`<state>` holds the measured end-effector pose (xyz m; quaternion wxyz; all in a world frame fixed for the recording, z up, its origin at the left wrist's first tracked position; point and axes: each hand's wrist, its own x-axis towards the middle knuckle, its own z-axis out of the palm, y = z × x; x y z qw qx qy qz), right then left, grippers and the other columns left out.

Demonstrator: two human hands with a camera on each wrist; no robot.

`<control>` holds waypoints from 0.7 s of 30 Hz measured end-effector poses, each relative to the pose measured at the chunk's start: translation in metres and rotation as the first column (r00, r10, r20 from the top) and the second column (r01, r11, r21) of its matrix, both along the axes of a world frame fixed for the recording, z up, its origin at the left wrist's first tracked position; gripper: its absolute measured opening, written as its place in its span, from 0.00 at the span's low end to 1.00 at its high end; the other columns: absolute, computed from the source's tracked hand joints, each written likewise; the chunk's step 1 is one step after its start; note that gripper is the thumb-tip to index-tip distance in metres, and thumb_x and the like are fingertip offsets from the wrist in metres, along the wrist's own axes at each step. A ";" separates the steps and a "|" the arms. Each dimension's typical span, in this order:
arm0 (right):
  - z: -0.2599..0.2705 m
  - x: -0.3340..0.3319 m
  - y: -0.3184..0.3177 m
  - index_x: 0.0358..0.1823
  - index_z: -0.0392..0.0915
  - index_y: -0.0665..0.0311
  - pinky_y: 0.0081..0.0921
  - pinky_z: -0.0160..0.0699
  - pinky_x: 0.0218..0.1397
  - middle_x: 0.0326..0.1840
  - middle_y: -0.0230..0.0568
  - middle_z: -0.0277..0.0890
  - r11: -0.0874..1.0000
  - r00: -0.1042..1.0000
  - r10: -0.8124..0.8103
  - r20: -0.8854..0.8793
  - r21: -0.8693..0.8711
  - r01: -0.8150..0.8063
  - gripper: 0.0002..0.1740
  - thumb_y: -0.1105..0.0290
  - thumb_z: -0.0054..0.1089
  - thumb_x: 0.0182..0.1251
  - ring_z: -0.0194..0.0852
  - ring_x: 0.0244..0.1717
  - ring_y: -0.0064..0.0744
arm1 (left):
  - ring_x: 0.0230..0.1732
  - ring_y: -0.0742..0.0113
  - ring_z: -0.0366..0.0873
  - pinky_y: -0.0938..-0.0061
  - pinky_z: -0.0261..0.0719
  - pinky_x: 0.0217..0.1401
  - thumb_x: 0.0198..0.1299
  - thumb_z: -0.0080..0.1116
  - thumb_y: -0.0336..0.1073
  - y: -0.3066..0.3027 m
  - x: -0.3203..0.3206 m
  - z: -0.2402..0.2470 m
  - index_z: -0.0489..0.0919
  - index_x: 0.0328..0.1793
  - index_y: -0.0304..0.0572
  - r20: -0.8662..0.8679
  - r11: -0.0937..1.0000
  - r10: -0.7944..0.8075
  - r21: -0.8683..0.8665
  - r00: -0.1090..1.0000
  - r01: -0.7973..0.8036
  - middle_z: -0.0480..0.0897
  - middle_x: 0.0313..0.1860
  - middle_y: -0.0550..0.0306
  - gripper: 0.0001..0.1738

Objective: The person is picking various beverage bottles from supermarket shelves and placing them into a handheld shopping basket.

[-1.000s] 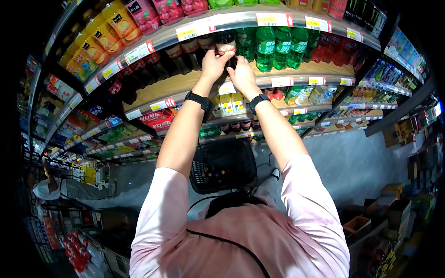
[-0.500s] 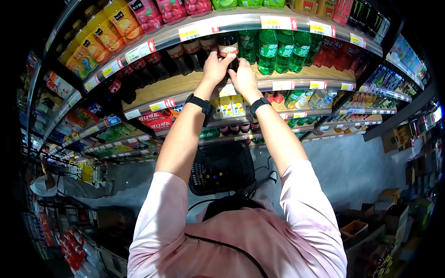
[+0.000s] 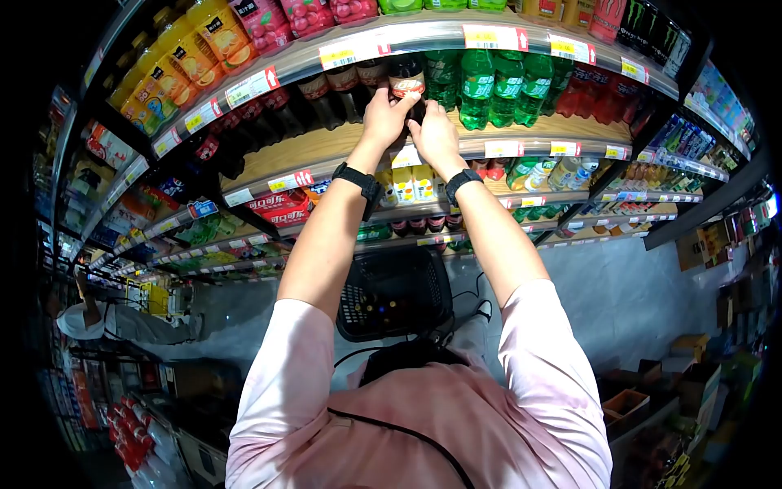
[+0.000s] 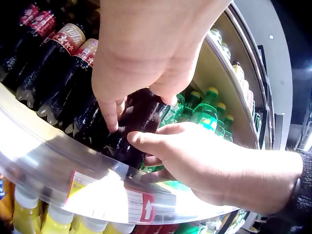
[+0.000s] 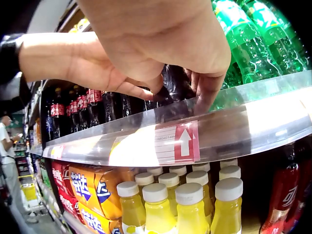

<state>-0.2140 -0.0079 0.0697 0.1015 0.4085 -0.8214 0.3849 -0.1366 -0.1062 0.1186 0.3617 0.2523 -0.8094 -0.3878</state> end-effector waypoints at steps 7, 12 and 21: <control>0.003 0.003 0.001 0.61 0.68 0.71 0.48 0.78 0.58 0.55 0.61 0.77 0.998 1.000 0.013 0.025 -0.056 -0.012 0.28 0.64 0.65 0.65 0.78 0.56 0.60 | 0.50 0.38 0.83 0.54 0.80 0.54 0.57 0.70 0.51 0.002 -0.001 -0.001 0.77 0.51 0.29 -0.068 0.999 0.000 -0.042 0.998 -0.003 0.85 0.47 0.34 0.30; 0.004 0.006 0.003 0.63 0.68 0.71 0.48 0.78 0.59 0.56 0.60 0.77 1.000 0.999 -0.014 0.046 -0.023 0.015 0.29 0.63 0.65 0.65 0.78 0.57 0.59 | 0.48 0.48 0.86 0.60 0.80 0.53 0.58 0.70 0.53 0.000 -0.002 -0.002 0.77 0.55 0.30 -0.012 0.997 0.027 -0.068 1.000 -0.027 0.87 0.45 0.41 0.32; -0.008 0.015 0.010 0.72 0.61 0.74 0.46 0.72 0.70 0.69 0.66 0.68 0.969 0.999 -0.033 0.002 -0.246 0.033 0.41 0.66 0.69 0.60 0.70 0.67 0.62 | 0.59 0.56 0.81 0.68 0.77 0.62 0.63 0.67 0.41 0.029 0.031 -0.034 0.68 0.72 0.25 -0.288 0.973 0.036 -0.208 0.957 -0.099 0.81 0.59 0.35 0.37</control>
